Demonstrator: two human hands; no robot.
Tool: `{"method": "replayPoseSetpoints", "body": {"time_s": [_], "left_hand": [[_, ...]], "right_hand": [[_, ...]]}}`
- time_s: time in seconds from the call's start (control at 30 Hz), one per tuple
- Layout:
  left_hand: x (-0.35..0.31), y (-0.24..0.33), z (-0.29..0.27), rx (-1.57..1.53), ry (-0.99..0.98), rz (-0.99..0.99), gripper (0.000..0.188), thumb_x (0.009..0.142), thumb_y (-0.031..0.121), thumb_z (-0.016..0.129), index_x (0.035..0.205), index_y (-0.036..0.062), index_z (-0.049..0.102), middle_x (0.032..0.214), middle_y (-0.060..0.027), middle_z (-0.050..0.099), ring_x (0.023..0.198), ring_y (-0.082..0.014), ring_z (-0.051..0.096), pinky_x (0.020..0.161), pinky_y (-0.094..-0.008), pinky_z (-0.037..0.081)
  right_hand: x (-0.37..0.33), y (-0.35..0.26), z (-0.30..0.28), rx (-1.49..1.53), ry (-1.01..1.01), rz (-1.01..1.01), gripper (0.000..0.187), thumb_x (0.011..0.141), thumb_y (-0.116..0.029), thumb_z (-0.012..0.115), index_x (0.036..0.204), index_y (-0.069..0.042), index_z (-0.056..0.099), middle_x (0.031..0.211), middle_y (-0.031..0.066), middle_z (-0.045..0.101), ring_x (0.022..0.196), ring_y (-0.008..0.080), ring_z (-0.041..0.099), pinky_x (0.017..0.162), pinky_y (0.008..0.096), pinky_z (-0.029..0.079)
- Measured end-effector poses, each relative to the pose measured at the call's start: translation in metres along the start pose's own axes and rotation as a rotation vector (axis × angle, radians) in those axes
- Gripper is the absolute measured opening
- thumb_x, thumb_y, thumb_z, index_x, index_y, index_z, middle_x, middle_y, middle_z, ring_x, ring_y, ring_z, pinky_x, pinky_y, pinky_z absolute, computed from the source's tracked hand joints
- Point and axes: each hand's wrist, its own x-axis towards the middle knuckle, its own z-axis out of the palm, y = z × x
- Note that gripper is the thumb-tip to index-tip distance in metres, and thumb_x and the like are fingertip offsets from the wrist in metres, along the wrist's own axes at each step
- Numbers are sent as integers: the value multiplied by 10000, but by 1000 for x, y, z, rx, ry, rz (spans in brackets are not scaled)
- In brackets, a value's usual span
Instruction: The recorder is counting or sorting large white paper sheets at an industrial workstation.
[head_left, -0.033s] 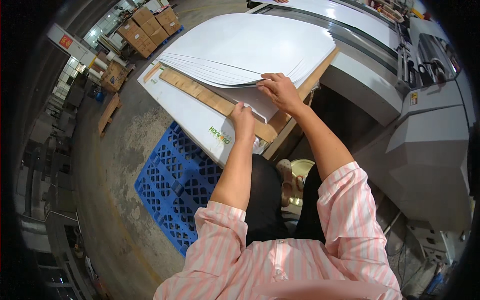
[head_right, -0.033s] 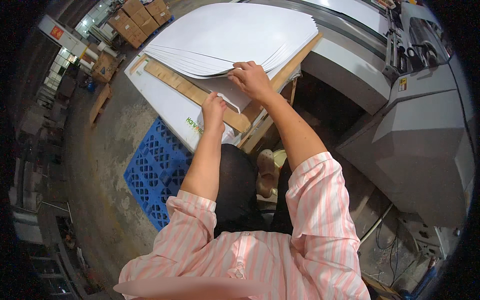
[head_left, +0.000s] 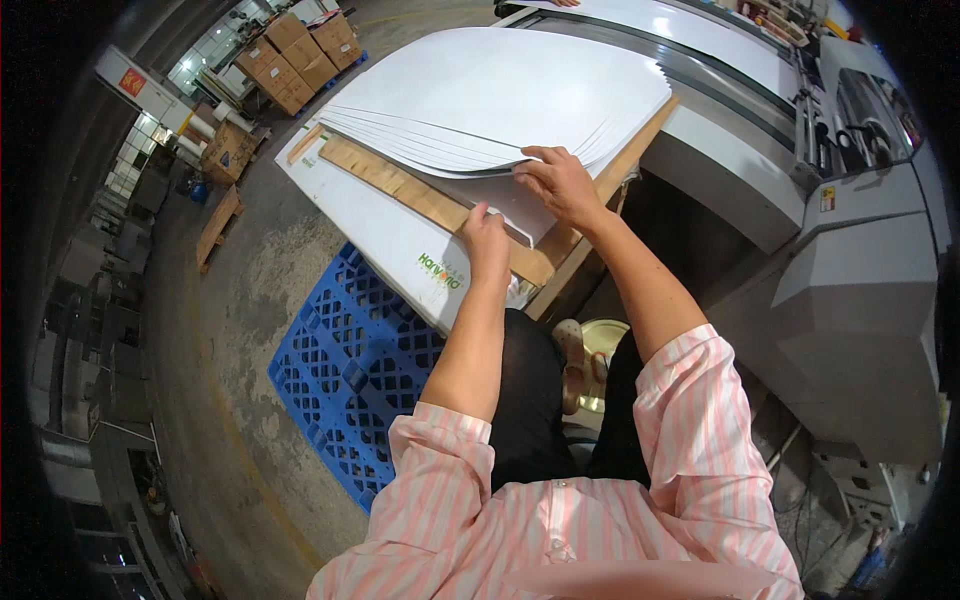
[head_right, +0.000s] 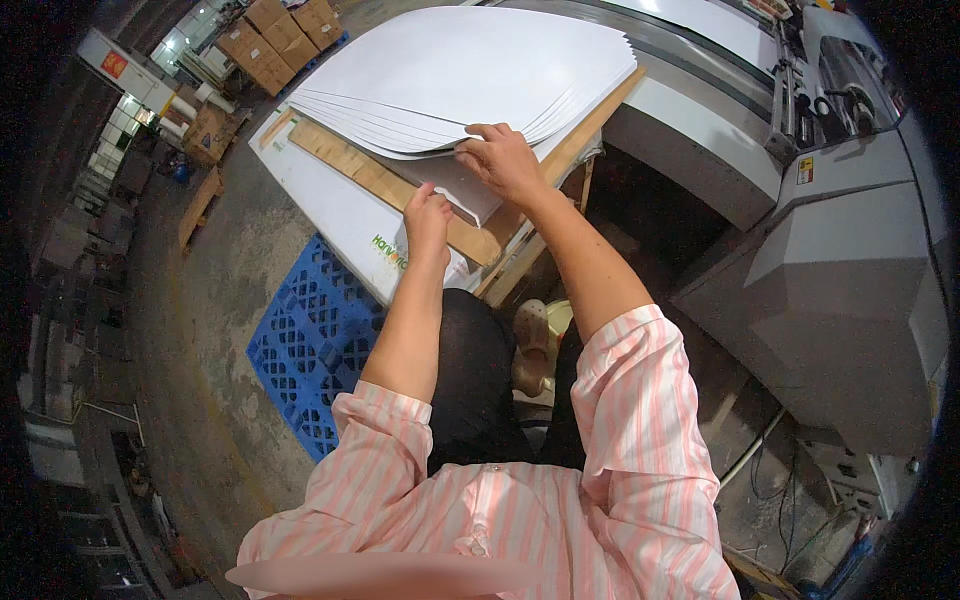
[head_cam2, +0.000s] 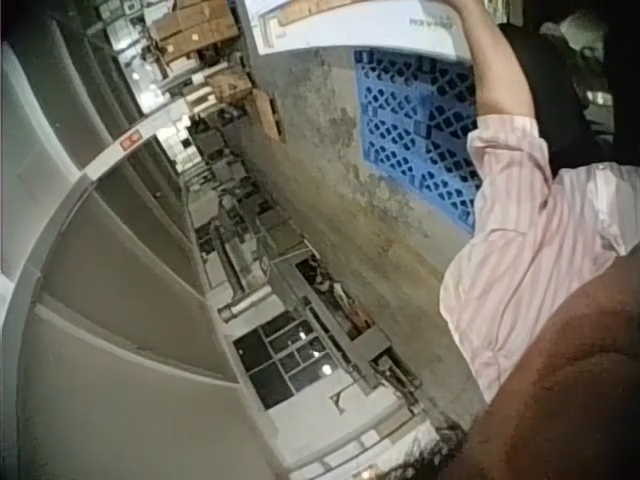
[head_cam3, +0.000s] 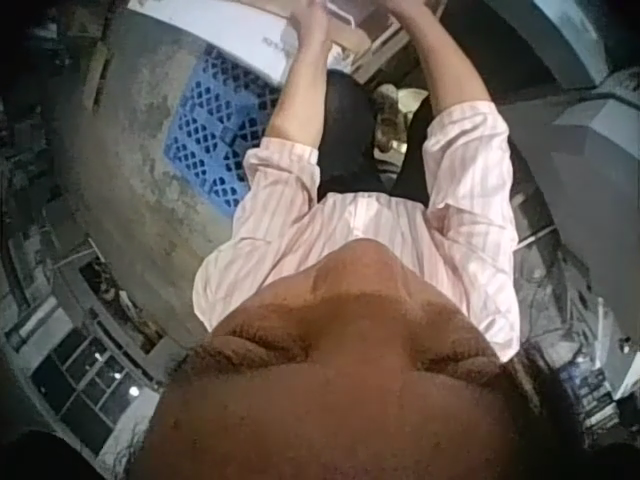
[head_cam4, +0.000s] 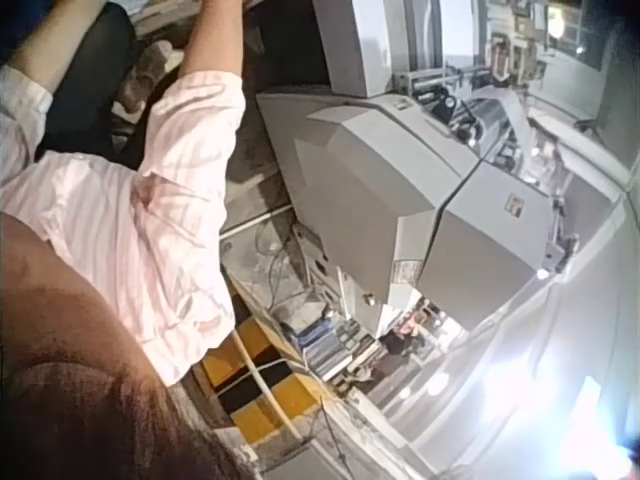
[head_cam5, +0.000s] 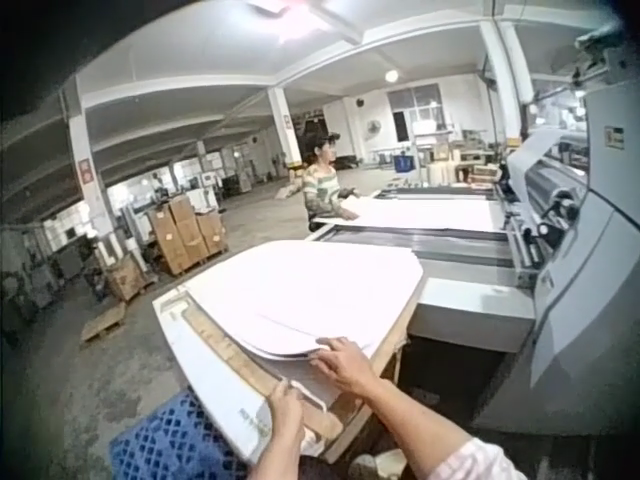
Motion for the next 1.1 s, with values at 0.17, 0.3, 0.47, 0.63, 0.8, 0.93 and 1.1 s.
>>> {"method": "replayPoseSetpoints", "body": {"time_s": [0.17,0.3,0.47,0.63,0.8,0.93,1.1], "left_hand": [[-1,1,3,-24,-4,34,433,773,42,448,1196,-37,406,886,-83,514,762,-143,499,643,-252,431],[-16,15,8,-307,14,-86,443,795,40,455,1224,-23,362,930,-106,511,820,-188,519,691,-287,461],[-12,12,9,-460,120,-66,567,768,-17,507,1268,-16,240,1086,-158,415,796,-222,517,736,-351,485],[3,4,1,-678,-28,-256,432,789,8,530,1176,-64,353,901,-107,521,801,-207,538,754,-334,485],[3,5,3,-688,-74,-253,442,793,2,548,1175,-84,342,915,-115,528,817,-199,548,739,-311,492],[7,5,1,-660,-77,-233,419,781,3,566,1143,-90,376,969,-133,523,850,-200,543,740,-316,482],[8,2,3,-617,-69,-262,383,778,-5,566,1110,-67,386,914,-116,526,814,-197,552,672,-301,501]], "right_hand": [[8,-3,7,111,48,73,175,795,-226,573,883,-91,642,944,93,595,825,255,537,728,332,433],[23,1,11,814,178,744,282,822,-291,560,855,-20,630,738,65,585,649,149,506,610,263,408],[17,-14,-2,475,246,582,290,829,-294,526,825,-23,631,727,111,600,633,223,541,605,313,426],[-3,-4,-2,83,-112,63,204,790,-223,545,851,-54,642,859,98,618,806,282,563,707,366,457],[0,-5,-14,-109,-156,-117,233,688,-107,577,916,-98,627,960,48,599,845,260,555,721,331,462],[4,-23,-22,-53,-160,-80,333,656,25,534,957,-95,613,1089,56,549,907,242,538,747,329,457],[-4,-12,-21,-188,-259,-78,272,677,-58,546,924,-125,637,1103,46,540,913,257,525,786,341,436]]}}
